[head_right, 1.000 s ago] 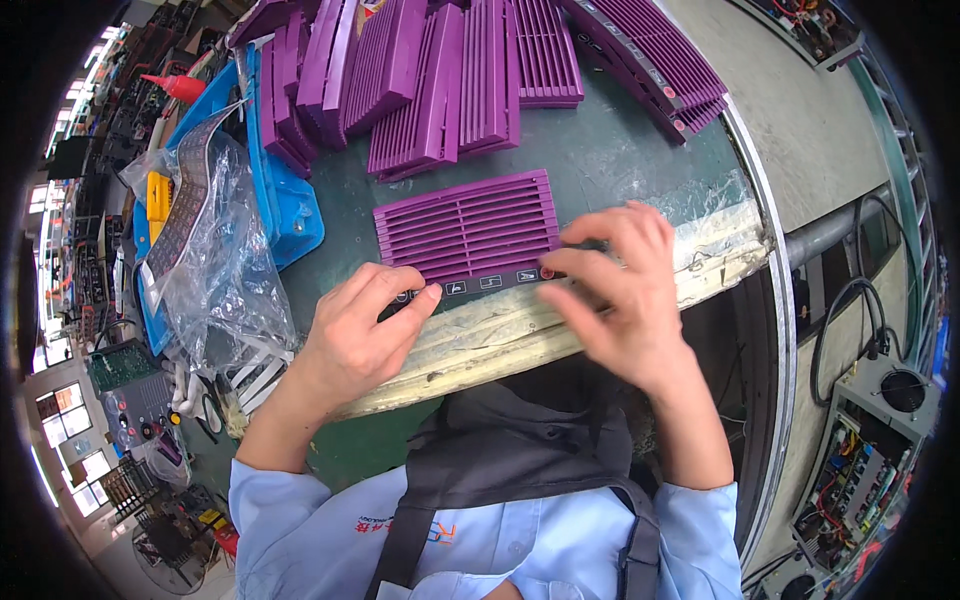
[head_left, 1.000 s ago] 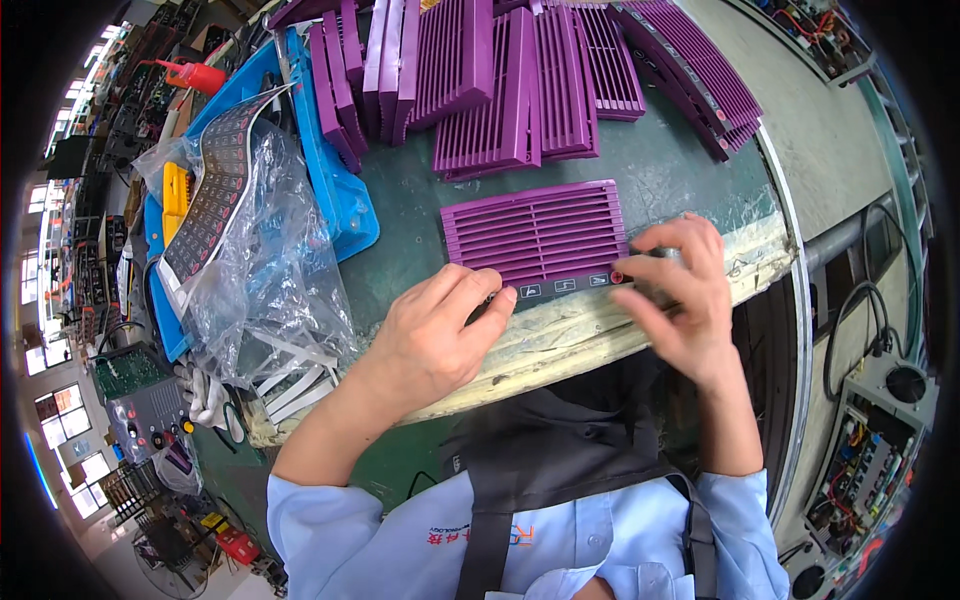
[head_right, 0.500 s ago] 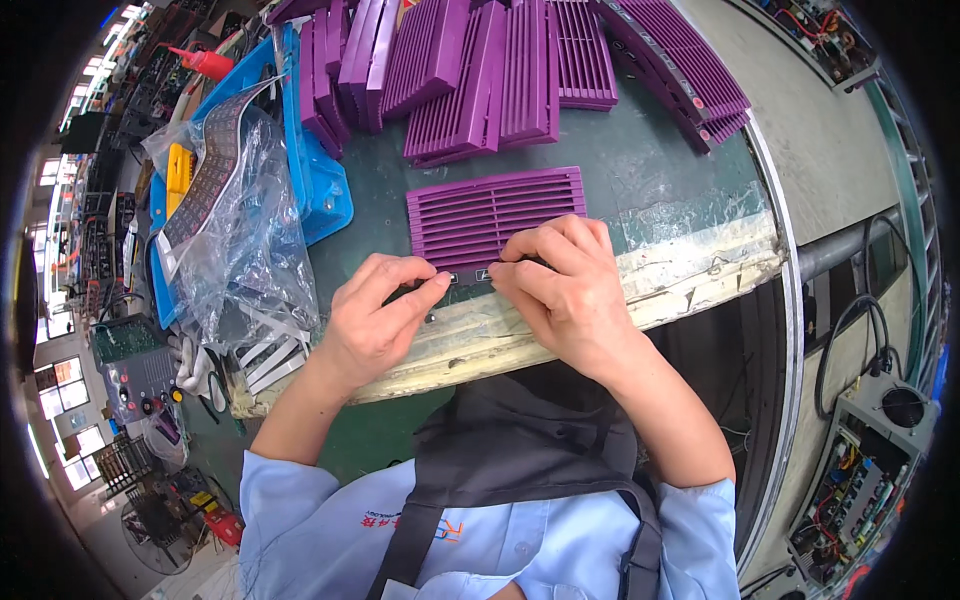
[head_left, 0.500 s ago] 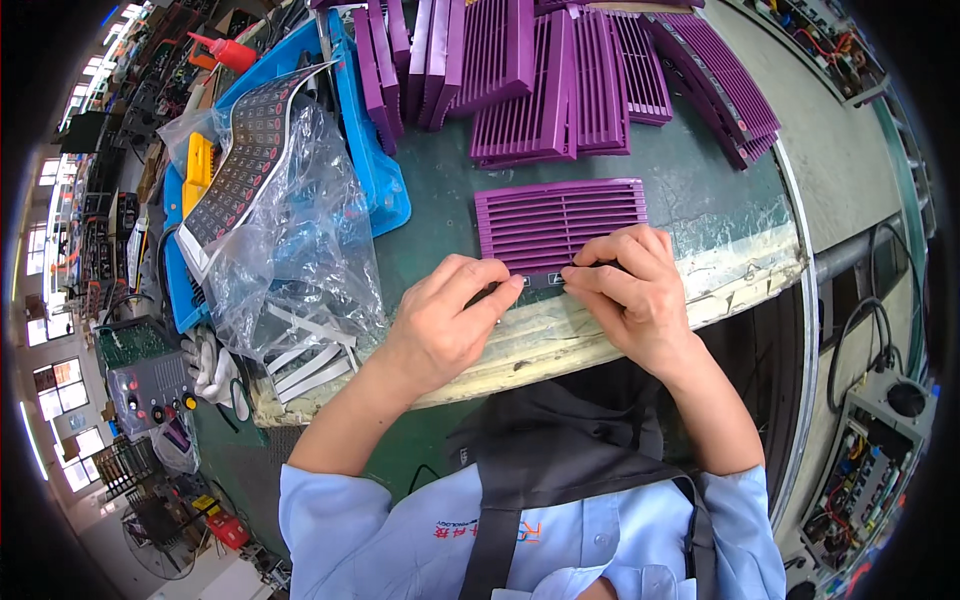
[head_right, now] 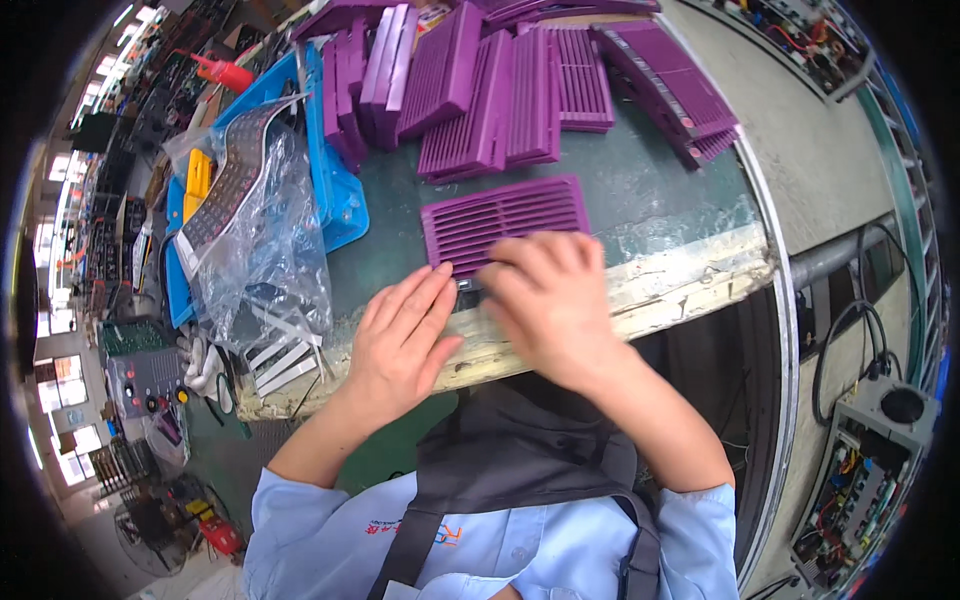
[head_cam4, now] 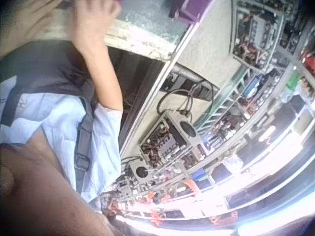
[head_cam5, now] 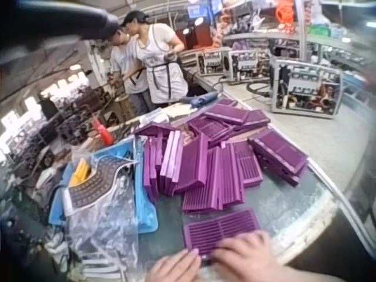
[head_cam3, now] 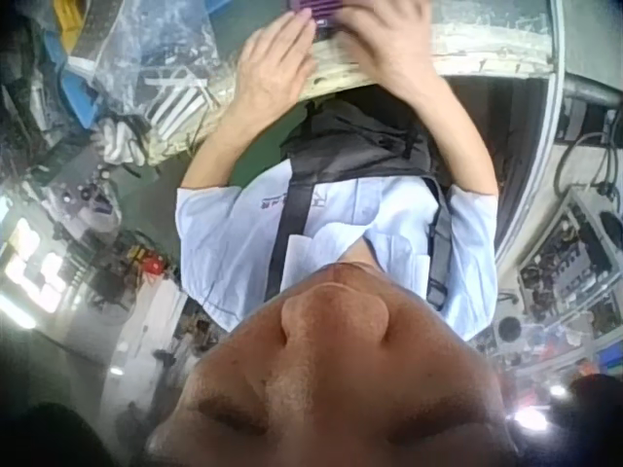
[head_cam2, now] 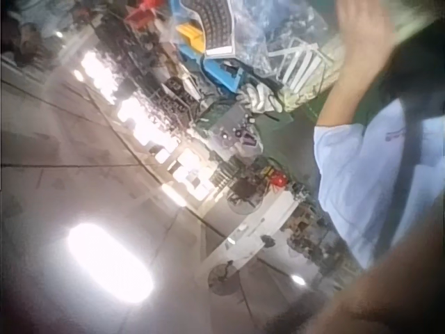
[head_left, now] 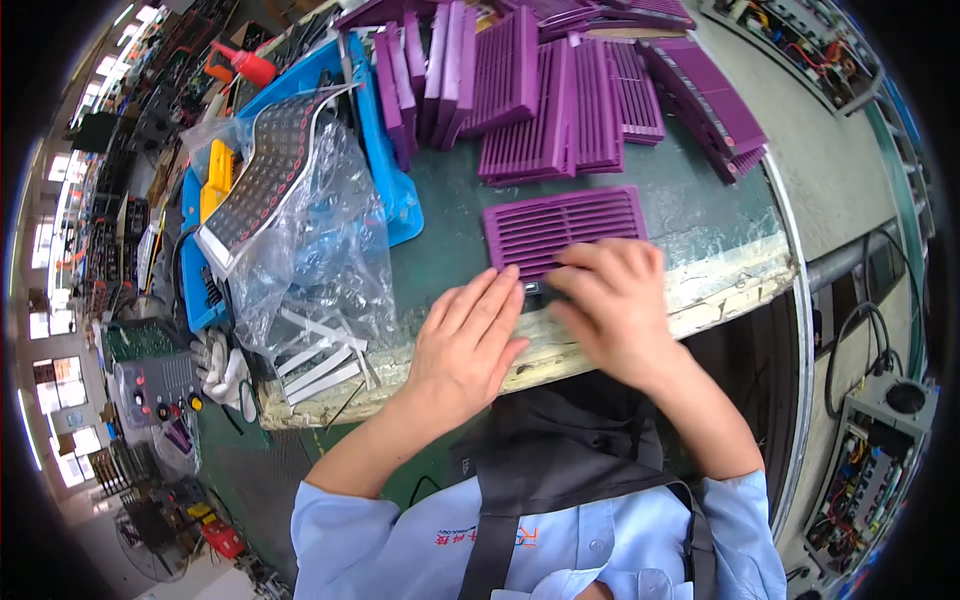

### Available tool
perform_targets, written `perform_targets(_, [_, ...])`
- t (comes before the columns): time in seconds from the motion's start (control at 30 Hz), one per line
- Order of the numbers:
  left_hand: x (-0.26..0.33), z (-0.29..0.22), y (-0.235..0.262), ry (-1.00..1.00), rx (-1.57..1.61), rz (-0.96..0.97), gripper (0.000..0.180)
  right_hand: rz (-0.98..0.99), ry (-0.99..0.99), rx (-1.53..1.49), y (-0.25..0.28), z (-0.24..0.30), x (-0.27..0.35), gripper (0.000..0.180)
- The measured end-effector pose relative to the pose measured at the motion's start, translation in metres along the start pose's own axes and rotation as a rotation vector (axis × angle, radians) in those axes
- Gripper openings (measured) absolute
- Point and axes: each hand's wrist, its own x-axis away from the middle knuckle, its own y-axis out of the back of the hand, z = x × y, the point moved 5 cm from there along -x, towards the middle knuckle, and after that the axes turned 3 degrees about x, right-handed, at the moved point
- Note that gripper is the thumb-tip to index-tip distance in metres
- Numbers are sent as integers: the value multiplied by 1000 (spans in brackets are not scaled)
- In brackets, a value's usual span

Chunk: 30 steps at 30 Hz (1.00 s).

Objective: The person applies adhesive labels to purple plastic vent grilles. They peel individual labels from a sheet and press them onto the surface of the grilles, stacking the finished items on the table.

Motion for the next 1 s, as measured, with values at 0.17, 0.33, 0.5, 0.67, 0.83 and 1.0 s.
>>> perform_targets(0.17, [-5,0,-2,-58,-87,-1,51,99,70,67,-10,-5,22,58])
perform_targets(0.33, [8,13,-11,-3,128,-70,47,73,-75,106,43,-33,10,76])
perform_targets(0.5, [6,-9,4,-23,54,-163,51,149,-37,8,35,-60,-3,89])
perform_targets(0.67, [36,9,-2,127,131,-361,48,164,-173,87,73,-45,34,89])
perform_targets(0.83, [33,6,6,48,122,-391,46,-172,-639,499,125,-73,100,79])
perform_targets(1.0, [45,-2,21,-74,171,-433,36,-261,-592,772,94,-126,119,82])
